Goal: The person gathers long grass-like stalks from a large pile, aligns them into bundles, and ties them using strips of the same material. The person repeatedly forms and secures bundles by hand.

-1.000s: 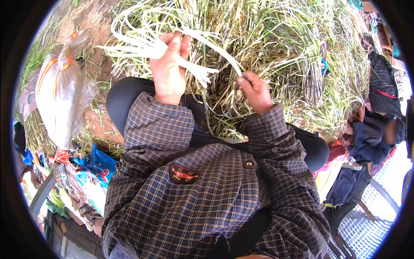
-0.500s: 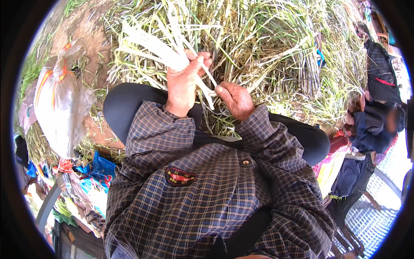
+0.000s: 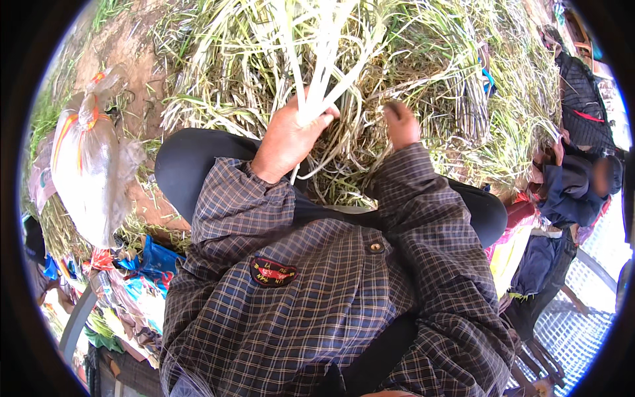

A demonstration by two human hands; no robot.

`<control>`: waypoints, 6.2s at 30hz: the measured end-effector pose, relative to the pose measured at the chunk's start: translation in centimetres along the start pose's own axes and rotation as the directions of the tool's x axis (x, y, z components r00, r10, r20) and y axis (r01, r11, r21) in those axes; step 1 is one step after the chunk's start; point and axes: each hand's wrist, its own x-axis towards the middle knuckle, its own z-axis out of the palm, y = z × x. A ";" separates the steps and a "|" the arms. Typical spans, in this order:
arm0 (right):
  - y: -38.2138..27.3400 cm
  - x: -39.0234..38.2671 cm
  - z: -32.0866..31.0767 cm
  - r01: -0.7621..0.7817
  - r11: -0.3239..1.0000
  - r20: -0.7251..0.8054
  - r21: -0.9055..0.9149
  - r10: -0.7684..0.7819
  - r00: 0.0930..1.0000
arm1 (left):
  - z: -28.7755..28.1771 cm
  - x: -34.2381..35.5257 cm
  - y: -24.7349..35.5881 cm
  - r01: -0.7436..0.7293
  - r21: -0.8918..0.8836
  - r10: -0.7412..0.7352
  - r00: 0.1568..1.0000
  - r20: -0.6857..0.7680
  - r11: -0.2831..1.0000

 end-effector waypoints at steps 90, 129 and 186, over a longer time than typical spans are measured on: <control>-3.4 -2.0 -2.5 0.286 0.918 -0.079 -0.275 -0.318 0.945 | -3.6 1.5 0.8 -0.328 -0.741 -0.182 0.838 -0.514 0.585; -5.8 -5.2 2.5 0.665 0.715 0.510 -0.216 -0.498 0.701 | -5.1 1.2 1.5 -0.284 -0.757 -0.135 0.889 -0.437 0.588; 0.6 4.3 3.2 -0.211 0.814 0.219 0.541 0.106 0.970 | 0.1 1.4 0.3 0.201 -0.703 -0.320 0.947 -0.040 0.682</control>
